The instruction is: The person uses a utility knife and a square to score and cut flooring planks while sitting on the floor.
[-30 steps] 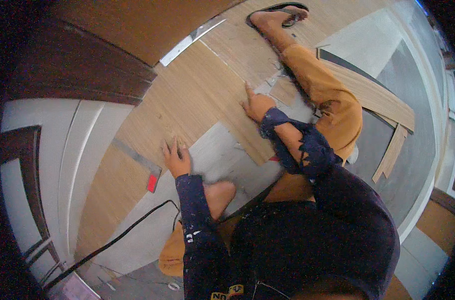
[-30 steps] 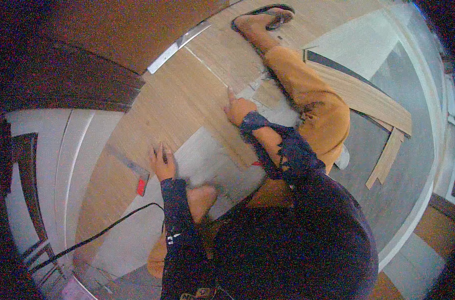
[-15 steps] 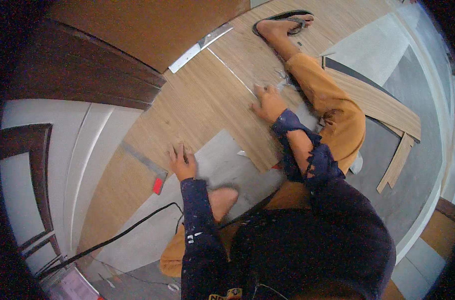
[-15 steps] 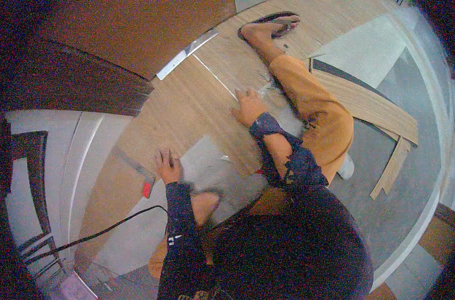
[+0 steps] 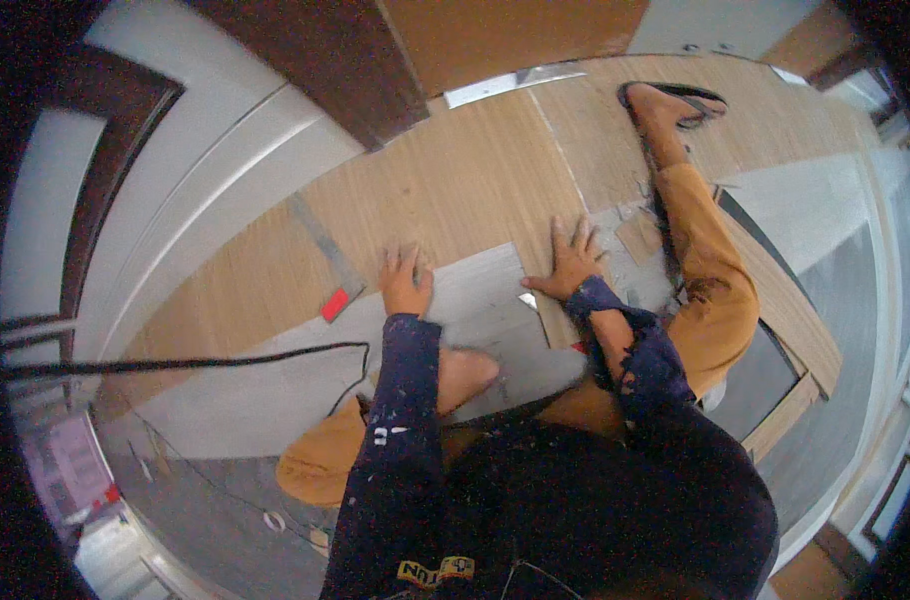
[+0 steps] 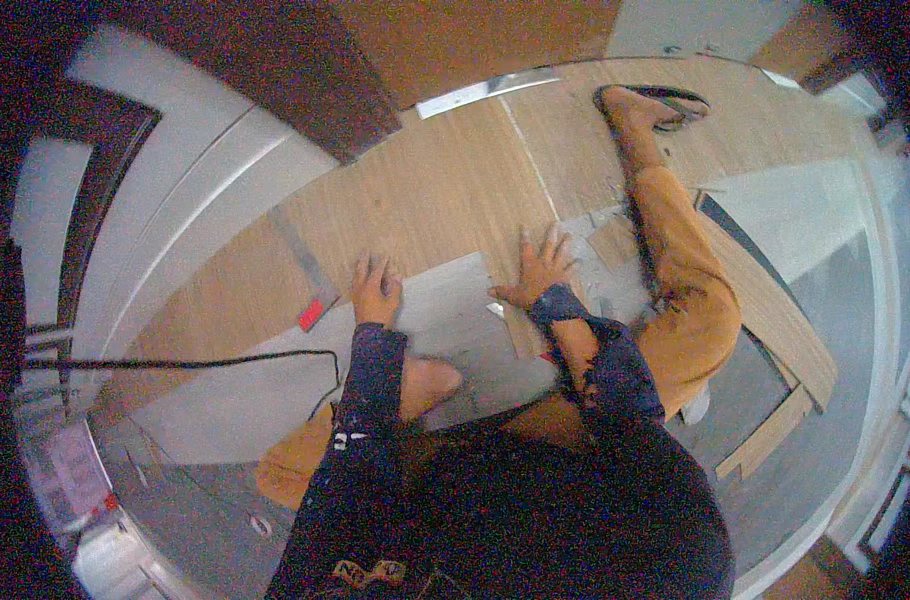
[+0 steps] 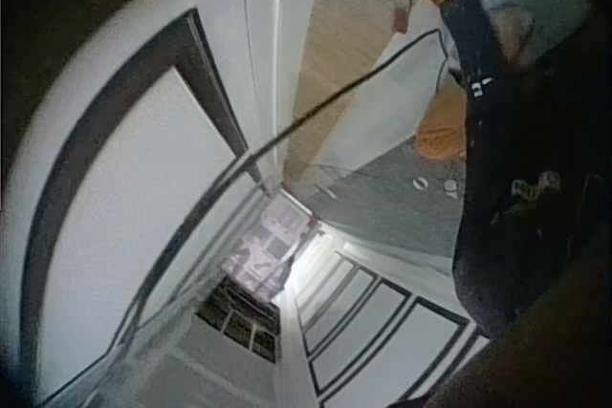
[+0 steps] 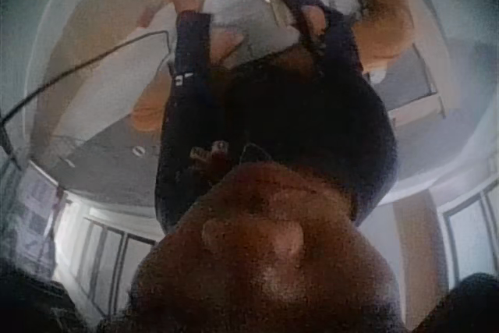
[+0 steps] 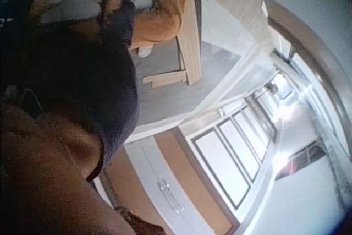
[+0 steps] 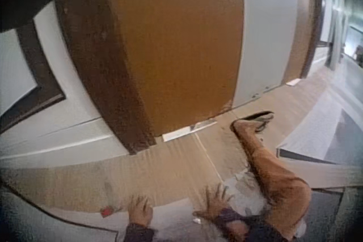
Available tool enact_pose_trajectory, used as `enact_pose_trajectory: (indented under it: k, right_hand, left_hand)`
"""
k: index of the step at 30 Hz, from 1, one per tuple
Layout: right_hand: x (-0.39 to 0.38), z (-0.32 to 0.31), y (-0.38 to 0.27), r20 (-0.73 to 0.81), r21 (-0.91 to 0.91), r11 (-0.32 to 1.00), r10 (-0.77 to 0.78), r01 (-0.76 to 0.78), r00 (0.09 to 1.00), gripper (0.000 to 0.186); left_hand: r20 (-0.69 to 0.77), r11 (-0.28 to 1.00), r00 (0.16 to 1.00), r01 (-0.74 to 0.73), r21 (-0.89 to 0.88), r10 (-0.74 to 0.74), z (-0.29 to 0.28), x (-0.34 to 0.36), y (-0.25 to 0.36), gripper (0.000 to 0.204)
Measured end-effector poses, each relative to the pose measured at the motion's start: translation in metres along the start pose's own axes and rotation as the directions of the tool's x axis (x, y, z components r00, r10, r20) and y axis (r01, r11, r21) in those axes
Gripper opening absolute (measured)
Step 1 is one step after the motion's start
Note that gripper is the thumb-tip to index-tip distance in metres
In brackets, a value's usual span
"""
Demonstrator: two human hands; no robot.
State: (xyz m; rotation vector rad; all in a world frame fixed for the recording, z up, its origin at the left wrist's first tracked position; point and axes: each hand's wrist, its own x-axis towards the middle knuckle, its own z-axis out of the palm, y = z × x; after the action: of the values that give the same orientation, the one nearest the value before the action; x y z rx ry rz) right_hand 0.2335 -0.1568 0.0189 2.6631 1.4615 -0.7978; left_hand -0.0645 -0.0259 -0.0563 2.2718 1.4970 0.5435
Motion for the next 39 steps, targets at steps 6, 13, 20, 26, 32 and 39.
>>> enact_pose_trajectory:
  k: [6, 13, 20, 26, 32, 39]
  right_hand:
    - [0.001, 0.015, -0.002, -0.048, -0.039, 0.999, 0.004, -0.006, 0.999, 0.143]
    - [0.002, 0.016, -0.009, -0.060, -0.025, 1.000, 0.002, -0.004, 0.998, 0.140]
    - [0.001, 0.012, -0.004, -0.108, -0.035, 0.999, -0.008, 0.005, 0.994, 0.138]
    - [-0.001, 0.008, -0.012, -0.068, -0.068, 0.998, -0.004, -0.001, 0.998, 0.136]
    - [0.006, 0.020, -0.002, -0.165, -0.010, 0.999, 0.031, -0.033, 0.986, 0.122]
    - [0.033, 0.023, 0.031, -0.343, 0.134, 0.991, 0.053, -0.007, 0.938, 0.102]
  left_hand:
    - [0.078, 0.988, 0.996, -0.061, 0.144, 0.051, -0.003, -0.008, 0.016, 0.067]
    - [0.141, 0.988, 0.990, -0.036, 0.153, 0.014, -0.006, -0.006, 0.013, 0.067]
    - [0.190, 0.992, 0.980, -0.076, 0.105, 0.055, -0.010, -0.004, 0.027, 0.070]
    - [0.117, 1.000, 0.993, -0.018, 0.020, 0.016, -0.006, -0.004, 0.007, 0.069]
    - [0.097, 0.997, 0.995, -0.020, 0.073, 0.013, 0.004, 0.012, 0.013, 0.067]
    - [-0.032, 0.995, 0.995, -0.100, -0.026, 0.099, 0.022, 0.123, 0.015, 0.067]
